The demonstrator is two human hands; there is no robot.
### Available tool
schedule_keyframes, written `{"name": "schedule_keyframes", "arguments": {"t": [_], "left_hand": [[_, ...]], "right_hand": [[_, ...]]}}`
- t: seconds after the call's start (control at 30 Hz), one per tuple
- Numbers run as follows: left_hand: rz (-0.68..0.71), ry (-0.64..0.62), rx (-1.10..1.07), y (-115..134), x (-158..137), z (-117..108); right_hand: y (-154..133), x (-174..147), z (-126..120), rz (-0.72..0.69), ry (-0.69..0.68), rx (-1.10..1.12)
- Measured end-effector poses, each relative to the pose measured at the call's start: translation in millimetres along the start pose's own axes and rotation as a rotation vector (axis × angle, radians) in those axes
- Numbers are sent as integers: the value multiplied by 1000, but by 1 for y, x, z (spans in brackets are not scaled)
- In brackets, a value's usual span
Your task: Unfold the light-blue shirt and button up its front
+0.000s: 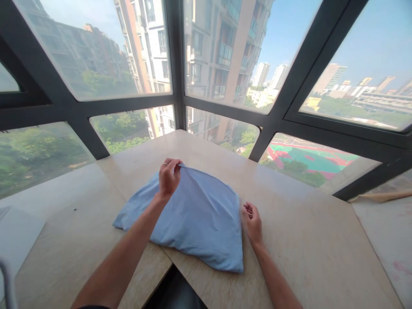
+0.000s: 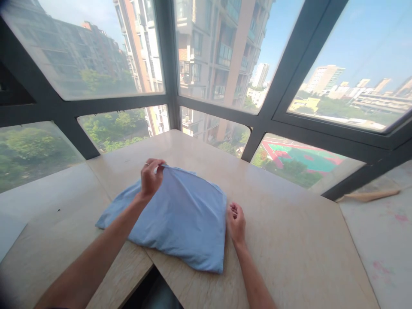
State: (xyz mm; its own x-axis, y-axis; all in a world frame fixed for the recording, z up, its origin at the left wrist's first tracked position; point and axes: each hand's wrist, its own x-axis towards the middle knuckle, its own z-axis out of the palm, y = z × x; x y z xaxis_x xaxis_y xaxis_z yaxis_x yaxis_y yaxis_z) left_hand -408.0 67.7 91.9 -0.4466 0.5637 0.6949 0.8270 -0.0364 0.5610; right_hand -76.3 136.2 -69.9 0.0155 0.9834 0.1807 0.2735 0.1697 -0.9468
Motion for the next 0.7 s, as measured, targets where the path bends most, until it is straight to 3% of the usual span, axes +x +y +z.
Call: {"name": "schedule_keyframes", "arguments": {"t": [0.07, 0.13, 0.2, 0.23, 0.37, 0.43, 0.6, 0.7], "left_hand": [[-89, 443, -240, 32, -28, -38], [-208, 766, -487, 60, -66, -76], [-317, 994, -553, 76, -110, -107], [-402, 1020, -540, 79, -133, -118], [-782, 961, -504, 68, -213, -151], [-973, 890, -477, 56, -243, -164], [-1274, 591, -422, 31, -287, -189], [-1244, 474, -403, 26, -292, -190]], "right_hand": [[-5, -3, -3, 66, 79, 84], [-11, -6, -4, 85, 108, 130], [-17, -13, -2, 73, 42, 144], [-21, -17, 0, 57, -24, 144], [-39, -40, 21, -48, -389, 116], [-46, -46, 37, -57, -496, 49], [-73, -36, 68, 105, -430, -216], [-116, -45, 64, -8, -452, -65]]}}
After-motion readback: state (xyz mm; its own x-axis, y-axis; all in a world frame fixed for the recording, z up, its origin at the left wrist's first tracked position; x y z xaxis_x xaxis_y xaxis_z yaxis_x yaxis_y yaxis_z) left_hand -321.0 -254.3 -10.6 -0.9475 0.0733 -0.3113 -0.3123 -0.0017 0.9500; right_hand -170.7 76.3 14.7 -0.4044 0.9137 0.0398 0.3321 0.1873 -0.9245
